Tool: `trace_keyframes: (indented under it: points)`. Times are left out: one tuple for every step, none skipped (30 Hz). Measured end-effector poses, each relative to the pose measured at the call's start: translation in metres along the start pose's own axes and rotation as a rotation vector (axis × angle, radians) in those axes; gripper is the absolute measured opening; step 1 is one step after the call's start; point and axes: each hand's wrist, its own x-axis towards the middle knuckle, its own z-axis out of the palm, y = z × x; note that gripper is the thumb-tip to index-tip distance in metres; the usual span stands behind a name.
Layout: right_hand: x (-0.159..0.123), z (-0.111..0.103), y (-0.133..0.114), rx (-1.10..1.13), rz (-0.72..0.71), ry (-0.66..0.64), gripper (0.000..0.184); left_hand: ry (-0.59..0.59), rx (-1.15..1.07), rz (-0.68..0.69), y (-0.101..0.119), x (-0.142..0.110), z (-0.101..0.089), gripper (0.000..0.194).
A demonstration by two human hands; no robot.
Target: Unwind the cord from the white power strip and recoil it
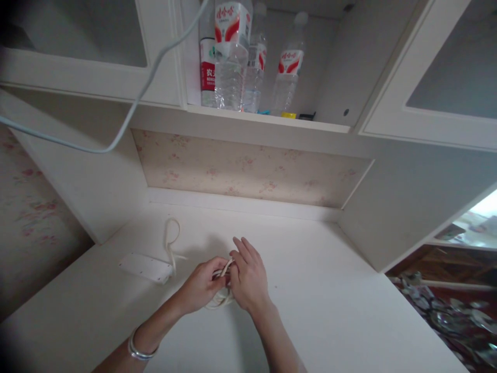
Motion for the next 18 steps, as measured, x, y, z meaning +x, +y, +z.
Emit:
trace_keyframes:
  points:
    - [-0.001,-0.003,0.001,0.014,0.011,-0.060,0.037,0.010,0.006,-0.004,-0.001,0.001,-0.001,0.015]
    - [-0.002,-0.005,0.001,0.043,0.039,-0.121,0.039,0.036,0.020,-0.009,-0.003,0.002,-0.002,0.014]
    - [-0.003,-0.008,0.002,0.085,0.080,-0.177,0.041,0.073,0.045,-0.012,-0.005,0.003,-0.004,0.015]
    - [-0.004,-0.010,0.004,0.136,0.128,-0.220,0.043,0.108,0.076,-0.013,-0.007,0.003,-0.005,0.016]
    - [-0.005,-0.011,0.005,0.198,0.175,-0.247,0.044,0.134,0.112,-0.010,-0.009,0.004,-0.007,0.018]
    - [-0.006,-0.013,0.007,0.270,0.215,-0.260,0.043,0.150,0.150,-0.005,-0.011,0.005,-0.009,0.018]
    - [-0.007,-0.015,0.010,0.352,0.250,-0.266,0.041,0.160,0.187,0.001,-0.013,0.006,-0.011,0.019]
    - [-0.007,-0.016,0.013,0.446,0.281,-0.272,0.038,0.169,0.219,0.007,-0.014,0.007,-0.012,0.019]
    - [-0.007,-0.018,0.016,0.546,0.309,-0.278,0.035,0.174,0.243,0.012,-0.015,0.008,-0.013,0.019]
    - [-0.007,-0.020,0.019,0.650,0.336,-0.291,0.032,0.174,0.257,0.014,-0.017,0.009,-0.013,0.020]
    - [-0.007,-0.021,0.022,0.753,0.362,-0.307,0.028,0.167,0.258,0.014,-0.018,0.010,-0.013,0.020]
    - [-0.008,-0.023,0.025,0.850,0.390,-0.320,0.025,0.151,0.251,0.013,-0.019,0.012,-0.012,0.021]
    - [-0.008,-0.024,0.027,0.941,0.419,-0.329,0.023,0.131,0.237,0.013,-0.019,0.013,-0.010,0.021]
    - [-0.010,-0.026,0.029,1.023,0.441,-0.334,0.022,0.113,0.220,0.012,-0.020,0.014,-0.009,0.021]
    - [-0.012,-0.027,0.030,1.097,0.453,-0.336,0.023,0.097,0.202,0.012,-0.020,0.015,-0.007,0.022]
    - [-0.015,-0.027,0.031,1.161,0.457,-0.338,0.025,0.084,0.187,0.011,-0.020,0.016,-0.006,0.022]
    - [-0.017,-0.028,0.032,1.208,0.449,-0.343,0.028,0.070,0.174,0.010,-0.020,0.017,-0.004,0.023]
    - [-0.020,-0.028,0.031,1.228,0.425,-0.355,0.033,0.062,0.162,0.006,-0.020,0.017,-0.003,0.023]
